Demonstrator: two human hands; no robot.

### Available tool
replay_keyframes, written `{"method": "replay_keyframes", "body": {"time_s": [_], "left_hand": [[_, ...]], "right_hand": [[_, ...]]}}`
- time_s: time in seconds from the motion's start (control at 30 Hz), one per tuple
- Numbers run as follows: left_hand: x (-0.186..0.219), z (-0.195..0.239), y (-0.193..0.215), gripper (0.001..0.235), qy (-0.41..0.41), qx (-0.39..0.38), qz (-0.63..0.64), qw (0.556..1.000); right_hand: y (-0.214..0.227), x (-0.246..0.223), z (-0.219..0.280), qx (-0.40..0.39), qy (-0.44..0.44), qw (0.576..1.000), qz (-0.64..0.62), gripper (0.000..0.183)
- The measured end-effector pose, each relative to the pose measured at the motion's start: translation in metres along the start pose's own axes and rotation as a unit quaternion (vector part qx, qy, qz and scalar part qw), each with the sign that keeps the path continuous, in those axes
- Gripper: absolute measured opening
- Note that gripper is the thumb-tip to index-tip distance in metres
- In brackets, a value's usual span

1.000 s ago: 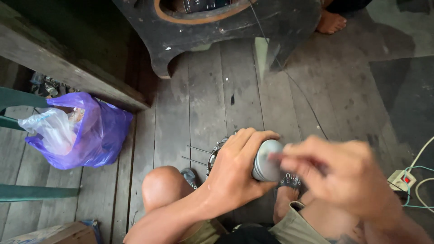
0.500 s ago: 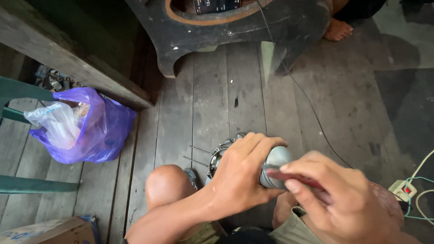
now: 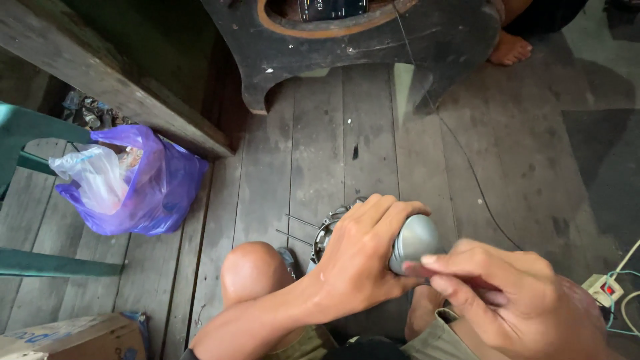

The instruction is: Cleaning the ring grooves of a motorcycle piston using a small hand tool to remove debris

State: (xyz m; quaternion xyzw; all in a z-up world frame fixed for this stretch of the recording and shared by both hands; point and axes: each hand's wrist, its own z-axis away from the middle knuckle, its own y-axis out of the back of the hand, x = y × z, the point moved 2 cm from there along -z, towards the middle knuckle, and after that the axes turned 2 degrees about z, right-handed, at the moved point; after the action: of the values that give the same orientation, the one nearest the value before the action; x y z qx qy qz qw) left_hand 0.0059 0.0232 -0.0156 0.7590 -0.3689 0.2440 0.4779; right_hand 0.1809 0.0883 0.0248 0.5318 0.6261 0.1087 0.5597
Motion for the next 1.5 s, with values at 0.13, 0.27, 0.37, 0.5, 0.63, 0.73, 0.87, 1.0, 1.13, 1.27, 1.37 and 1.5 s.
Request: {"method": "replay_keyframes", "body": {"time_s": [0.13,0.27,0.37,0.5,0.63,0.73,0.87,1.0,1.13,1.27,1.37,1.5], "left_hand": [[0.0,-0.002,0.001,0.061,0.004,-0.012,-0.002,1.0],[0.003,-0.004,0.003,0.055,0.001,-0.006,0.001,1.0],[0.005,0.0,0.002,0.056,0.001,-0.004,0.007,1.0],[0.005,0.0,0.004,0.05,-0.01,-0.007,0.0,1.0],[0.005,0.001,0.002,0.057,-0.007,0.004,-0.008,1.0],[0.005,0.0,0.0,0.043,-0.023,0.011,-0.022,0.999],[0.005,0.002,0.001,0.046,-0.022,0.007,-0.041,0.999],[0.004,-0.001,0.0,0.048,-0.014,0.008,-0.064,0.998],[0.0,0.0,-0.002,0.061,-0.006,-0.019,-0.058,0.998],[0.002,0.0,-0.001,0.066,-0.012,-0.013,-0.059,0.998],[0.002,0.0,-0.001,0.058,-0.02,0.003,-0.042,0.999],[0.003,-0.001,0.001,0.06,-0.024,0.004,-0.024,0.999]], "right_hand": [[0.002,0.018,-0.001,0.054,-0.05,0.995,0.06,0.015],[0.001,0.021,0.003,0.025,-0.006,1.0,0.013,0.015],[-0.001,0.024,0.005,0.046,-0.046,0.997,0.033,0.016],[-0.003,0.011,0.004,0.023,-0.014,0.998,-0.058,0.015],[-0.001,0.008,-0.009,0.065,-0.033,0.997,0.036,0.015],[-0.003,-0.002,-0.009,0.029,0.034,0.996,-0.077,0.012],[-0.005,0.011,-0.001,0.044,0.018,0.999,0.011,0.013],[0.001,0.022,-0.003,0.05,0.033,0.998,0.032,0.013],[0.0,0.016,0.002,0.004,0.057,0.998,0.005,0.01],[0.003,0.014,0.0,0.035,0.051,0.997,0.049,0.008],[0.003,0.015,0.001,0.026,0.067,0.997,0.036,0.006],[0.008,0.01,-0.01,0.063,0.032,0.994,0.089,0.006]]}}
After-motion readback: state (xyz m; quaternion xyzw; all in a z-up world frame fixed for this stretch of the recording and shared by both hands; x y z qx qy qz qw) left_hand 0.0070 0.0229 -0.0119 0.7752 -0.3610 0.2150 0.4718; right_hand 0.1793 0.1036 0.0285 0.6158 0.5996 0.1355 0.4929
